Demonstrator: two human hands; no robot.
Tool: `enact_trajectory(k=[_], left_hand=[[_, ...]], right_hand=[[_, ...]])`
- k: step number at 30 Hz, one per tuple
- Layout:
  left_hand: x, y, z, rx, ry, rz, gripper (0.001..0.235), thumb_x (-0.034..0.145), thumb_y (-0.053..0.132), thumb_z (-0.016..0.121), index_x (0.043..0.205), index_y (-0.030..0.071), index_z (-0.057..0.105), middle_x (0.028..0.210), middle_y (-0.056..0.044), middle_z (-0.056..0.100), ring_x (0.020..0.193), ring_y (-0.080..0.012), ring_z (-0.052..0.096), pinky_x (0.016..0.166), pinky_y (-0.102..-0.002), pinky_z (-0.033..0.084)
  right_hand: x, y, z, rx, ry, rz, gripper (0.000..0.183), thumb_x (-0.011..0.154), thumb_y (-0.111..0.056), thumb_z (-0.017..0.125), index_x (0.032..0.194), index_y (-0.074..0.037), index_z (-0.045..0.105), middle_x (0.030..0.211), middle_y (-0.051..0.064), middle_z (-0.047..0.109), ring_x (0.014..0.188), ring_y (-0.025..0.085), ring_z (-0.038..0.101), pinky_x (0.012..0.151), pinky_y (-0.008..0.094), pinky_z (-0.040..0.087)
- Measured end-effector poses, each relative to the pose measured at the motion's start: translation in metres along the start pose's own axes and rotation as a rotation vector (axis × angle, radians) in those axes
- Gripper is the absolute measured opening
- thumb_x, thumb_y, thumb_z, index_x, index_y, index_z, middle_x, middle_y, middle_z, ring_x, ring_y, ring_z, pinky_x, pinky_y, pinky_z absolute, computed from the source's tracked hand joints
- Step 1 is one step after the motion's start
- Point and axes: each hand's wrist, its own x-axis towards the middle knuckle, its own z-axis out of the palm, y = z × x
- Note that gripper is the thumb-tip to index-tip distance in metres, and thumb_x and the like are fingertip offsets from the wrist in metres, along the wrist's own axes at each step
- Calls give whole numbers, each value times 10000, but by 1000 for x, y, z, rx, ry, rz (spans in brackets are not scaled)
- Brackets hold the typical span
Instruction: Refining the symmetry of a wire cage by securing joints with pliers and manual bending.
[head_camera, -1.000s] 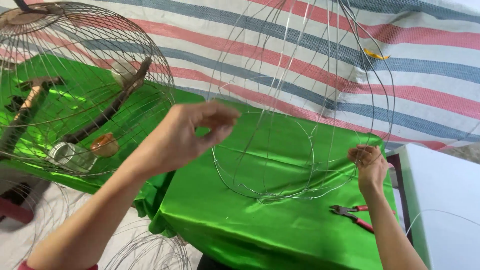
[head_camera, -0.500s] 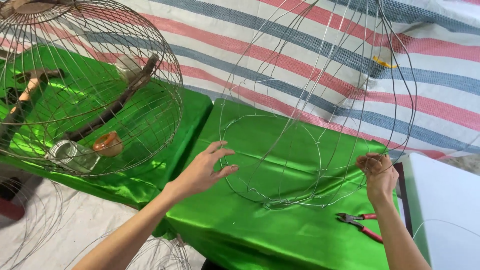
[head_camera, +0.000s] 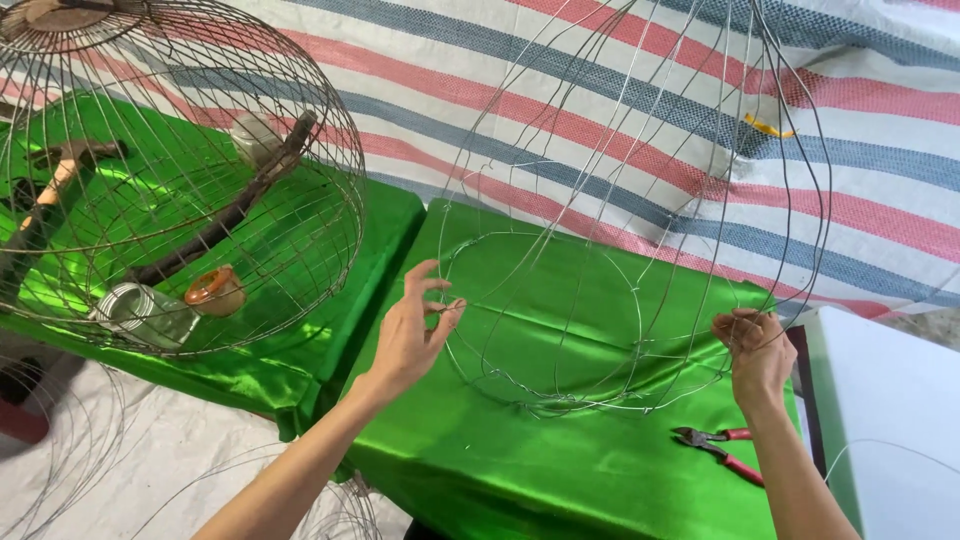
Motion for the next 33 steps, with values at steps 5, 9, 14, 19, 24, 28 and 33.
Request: enact_trajectory(k=[5, 9, 14, 19, 24, 28, 33], left_hand=[[7, 4, -7, 135, -53, -80, 933, 941, 550, 552, 1595, 63, 98, 1428, -189, 539, 646, -173, 732, 487, -342, 570], [7, 6, -7, 160, -157, -137, 865, 955, 591, 426, 1631, 136, 136, 1182, -109, 730, 679, -171, 718, 557, -392, 549], [2, 5, 2, 106, -114, -94, 793, 990, 559, 343, 1615, 124, 120, 1638, -133, 381, 863, -213, 783, 601, -423, 615], [2, 4, 1, 94, -110, -96, 826, 967, 629, 288, 1620, 149, 125, 1628, -126, 402, 915, -233, 778, 723, -499, 647], [1, 2, 2, 105, -120, -126, 802, 981, 584, 316, 1624, 159, 93, 1626, -112, 403, 891, -190, 777, 711, -450, 673], [-1, 2, 2, 99, -139, -145, 819, 979, 607, 290, 1632, 165, 68, 1639, -105, 382, 921, -195, 771, 956, -591, 548], [-2, 0, 5, 109, -130, -141, 769, 1004, 536, 337, 1633, 171, 88, 1618, -92, 419, 877, -188, 767, 950, -563, 531]], right_hand=[[-3, -2, 0, -6, -9, 3, 273, 1153, -225, 439, 1129, -28, 627, 951, 155, 678, 920, 258, 700, 909, 389, 625], [-3, -1, -4, -16, -42, -9, 321, 1173, -290, 430, 1138, -36, 622, 984, 169, 677, 972, 278, 690, 946, 432, 597], [-19, -29, 10, -107, -65, 71, 341, 1145, -309, 401, 1263, -34, 565, 1160, 203, 651, 1111, 316, 649, 989, 477, 557], [-25, -62, 19, -210, -104, 182, 514, 1105, -432, 314, 1403, -55, 496, 1364, 252, 592, 1240, 368, 567, 1064, 529, 479], [0, -75, -1, -369, -92, 218, 740, 1039, -528, 168, 1533, 0, 323, 1528, 265, 428, 1373, 442, 450, 1150, 557, 373], [17, -126, -11, -316, 236, -216, 300, 1198, -286, 340, 1247, -141, 599, 1178, 34, 690, 990, 143, 706, 890, 286, 633], [-52, -223, 77, -384, -23, -927, 306, 1259, -116, 330, 1231, 60, 579, 1165, 202, 658, 1050, 263, 660, 944, 326, 596]])
